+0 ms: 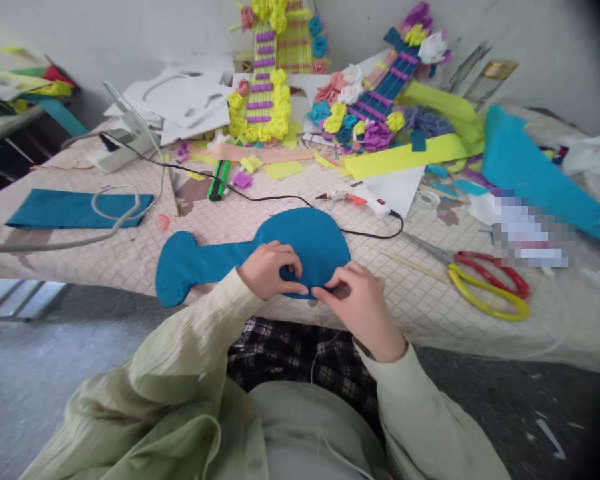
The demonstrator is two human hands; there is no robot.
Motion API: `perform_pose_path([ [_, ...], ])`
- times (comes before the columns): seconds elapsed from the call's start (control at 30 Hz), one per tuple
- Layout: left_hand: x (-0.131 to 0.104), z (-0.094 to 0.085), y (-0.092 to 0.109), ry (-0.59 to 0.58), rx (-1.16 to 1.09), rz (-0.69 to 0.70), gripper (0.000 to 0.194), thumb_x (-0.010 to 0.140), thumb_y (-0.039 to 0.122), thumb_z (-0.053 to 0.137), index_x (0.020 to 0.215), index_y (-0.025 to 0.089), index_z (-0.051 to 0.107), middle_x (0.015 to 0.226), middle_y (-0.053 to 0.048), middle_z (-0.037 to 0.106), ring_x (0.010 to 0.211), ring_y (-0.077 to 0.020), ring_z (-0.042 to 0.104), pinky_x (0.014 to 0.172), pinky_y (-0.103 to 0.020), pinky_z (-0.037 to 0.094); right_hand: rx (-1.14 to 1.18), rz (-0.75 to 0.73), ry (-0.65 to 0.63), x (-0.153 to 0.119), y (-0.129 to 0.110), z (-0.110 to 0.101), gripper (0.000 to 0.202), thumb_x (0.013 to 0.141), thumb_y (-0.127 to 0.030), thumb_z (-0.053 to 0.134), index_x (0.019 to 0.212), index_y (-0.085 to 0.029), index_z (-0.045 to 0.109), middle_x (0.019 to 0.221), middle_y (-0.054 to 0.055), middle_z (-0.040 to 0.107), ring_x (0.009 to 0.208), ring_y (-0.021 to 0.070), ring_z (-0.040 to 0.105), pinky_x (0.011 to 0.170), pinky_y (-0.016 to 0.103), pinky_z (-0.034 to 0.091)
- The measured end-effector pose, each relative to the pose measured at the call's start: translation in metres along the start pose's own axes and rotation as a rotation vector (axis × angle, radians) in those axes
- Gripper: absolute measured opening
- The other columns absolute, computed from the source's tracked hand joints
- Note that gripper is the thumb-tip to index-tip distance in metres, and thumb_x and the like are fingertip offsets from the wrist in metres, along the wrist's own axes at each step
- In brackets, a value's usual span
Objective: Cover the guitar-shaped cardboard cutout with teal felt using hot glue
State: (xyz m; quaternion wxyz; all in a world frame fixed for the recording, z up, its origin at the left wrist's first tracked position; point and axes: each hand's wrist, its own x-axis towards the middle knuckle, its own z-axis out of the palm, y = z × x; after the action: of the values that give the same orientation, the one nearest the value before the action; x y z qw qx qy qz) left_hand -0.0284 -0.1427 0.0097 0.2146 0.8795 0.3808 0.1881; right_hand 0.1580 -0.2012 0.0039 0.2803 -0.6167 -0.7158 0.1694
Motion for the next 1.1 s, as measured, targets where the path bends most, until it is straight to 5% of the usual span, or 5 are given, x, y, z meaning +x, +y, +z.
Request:
perform_pose_path([
  [0.2, -0.006, 0.003, -0.008, -0.002, -0.017, 0.128, 0.023, 0.07, 0.045, 0.063, 0.068, 0.022, 0.065, 0.077, 0.0, 0.062, 0.07, -0.0135, 0.051, 0.07, -0.029, 0.033, 0.003, -0.023, 0.011, 0.0, 0.0, -0.001, 0.023, 0.067, -0.036, 0.066, 0.059, -0.02, 0.052, 0.07, -0.002, 0.052, 0.073, 0.0167, 0.052, 0.068, 0.031, 0.025],
  [0.43, -0.006, 0.003, -0.002, 0.04, 0.019, 0.089, 0.025, 0.071, 0.045, 0.062, 0.071, 0.021, 0.064, 0.077, -0.002, 0.063, 0.071, -0.0148, 0.051, 0.069, -0.03, 0.031, -0.014, -0.043, 0.037, -0.004, 0.002, 0.002, 0.022, 0.068, -0.037, 0.066, 0.061, -0.021, 0.052, 0.071, -0.001, 0.053, 0.075, 0.0177, 0.05, 0.07, 0.034, 0.026],
  [0.63, -0.004, 0.003, -0.003, 0.011, -0.005, 0.072, 0.026, 0.07, 0.046, 0.062, 0.07, 0.02, 0.064, 0.076, -0.001, 0.063, 0.071, -0.0148, 0.052, 0.07, -0.03, 0.033, -0.012, -0.229, 0.11, -0.011, 0.0, 0.007, 0.006, 0.078, -0.028, 0.058, 0.076, -0.024, 0.062, 0.085, 0.002, 0.059, 0.084, 0.0201, 0.047, 0.073, 0.036, 0.027],
  [0.8, -0.001, 0.001, -0.006, -0.015, -0.038, 0.087, 0.024, 0.07, 0.045, 0.062, 0.069, 0.02, 0.064, 0.074, -0.001, 0.062, 0.07, -0.0138, 0.052, 0.071, -0.029, 0.034, -0.017, -0.402, 0.022, -0.014, 0.0, 0.008, 0.027, 0.083, -0.011, 0.046, 0.087, -0.03, 0.065, 0.091, 0.001, 0.06, 0.091, 0.0192, 0.046, 0.077, 0.038, 0.027],
  [1.1, -0.005, -0.001, -0.007, 0.024, -0.029, 0.166, 0.019, 0.077, 0.038, 0.057, 0.073, 0.021, 0.064, 0.076, -0.002, 0.063, 0.071, -0.014, 0.054, 0.07, -0.029, 0.036, 0.008, -0.349, -0.025, -0.015, -0.002, 0.008, 0.025, 0.081, -0.011, 0.048, 0.086, -0.028, 0.066, 0.089, 0.002, 0.059, 0.09, 0.0189, 0.047, 0.077, 0.037, 0.032],
])
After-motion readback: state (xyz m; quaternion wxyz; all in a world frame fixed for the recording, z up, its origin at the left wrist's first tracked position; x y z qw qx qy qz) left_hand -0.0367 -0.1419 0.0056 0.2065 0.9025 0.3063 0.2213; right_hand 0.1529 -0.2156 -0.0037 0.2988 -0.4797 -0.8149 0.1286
